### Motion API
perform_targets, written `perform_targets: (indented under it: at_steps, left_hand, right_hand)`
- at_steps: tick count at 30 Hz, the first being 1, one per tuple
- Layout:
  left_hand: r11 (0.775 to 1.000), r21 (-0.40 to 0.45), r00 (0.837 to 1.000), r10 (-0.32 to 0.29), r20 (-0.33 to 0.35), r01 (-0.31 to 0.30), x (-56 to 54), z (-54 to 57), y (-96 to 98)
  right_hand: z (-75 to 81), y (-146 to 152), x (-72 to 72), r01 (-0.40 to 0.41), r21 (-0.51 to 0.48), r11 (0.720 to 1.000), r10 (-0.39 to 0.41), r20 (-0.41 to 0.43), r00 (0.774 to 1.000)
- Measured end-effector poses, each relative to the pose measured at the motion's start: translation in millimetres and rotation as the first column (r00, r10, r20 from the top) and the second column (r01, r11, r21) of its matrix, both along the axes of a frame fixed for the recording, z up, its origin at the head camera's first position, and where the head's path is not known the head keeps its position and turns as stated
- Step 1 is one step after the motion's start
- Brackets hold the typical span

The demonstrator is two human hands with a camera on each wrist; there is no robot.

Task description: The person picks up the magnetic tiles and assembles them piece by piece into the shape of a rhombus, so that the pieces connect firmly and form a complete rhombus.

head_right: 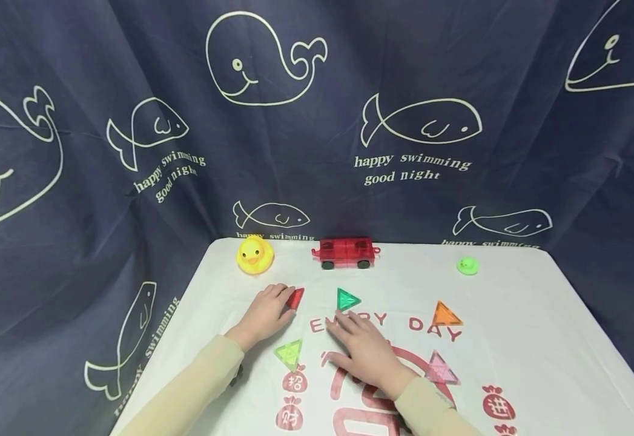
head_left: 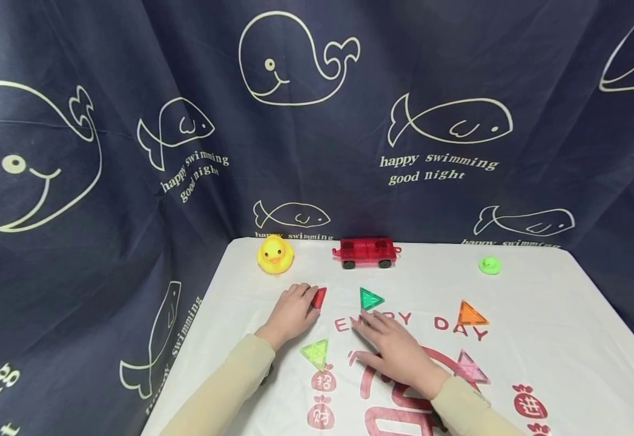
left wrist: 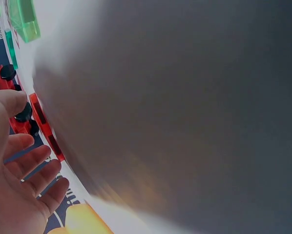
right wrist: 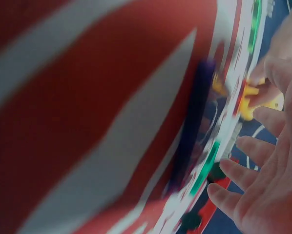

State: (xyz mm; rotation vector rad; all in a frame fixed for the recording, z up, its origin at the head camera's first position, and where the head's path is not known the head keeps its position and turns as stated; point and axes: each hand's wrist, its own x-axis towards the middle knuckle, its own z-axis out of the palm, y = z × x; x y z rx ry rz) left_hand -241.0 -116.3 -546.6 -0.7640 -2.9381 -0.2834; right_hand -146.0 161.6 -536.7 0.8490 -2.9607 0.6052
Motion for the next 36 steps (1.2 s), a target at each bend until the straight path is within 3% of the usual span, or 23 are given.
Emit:
perform_targets:
  at_steps: [10,16,26,36]
  left_hand:
    - [0.999,-0.016,0.999,0.034,-0.023,-0.034,-2.1,-0.8,3.2]
    - [0.996,-0.044,0.996,0.084,0.007,-0.084,-0.9,2.1,6.6]
    - [0.99,-0.027,0.99,0.141,0.02,-0.14,-0.7,2.1,10.8]
    - [0.984,-0.002,0.982,0.176,0.063,-0.176,-1.3,6.7,14.7]
  right_hand:
    - [-4.0,-52,8.1,-0.073,0.038,0.997,0.072,0.016,0.997]
    - [-1.8,-74,14.9,-0.107,0.043,0.993,0.111,-0.104,0.988]
    - [-6.9,-90,21.7,-0.042,0.099,0.994,0.064,-0.229,0.971]
    - [-10.1,-93,21.2,-0.036,0.102,0.994,0.061,-0.252,0.966]
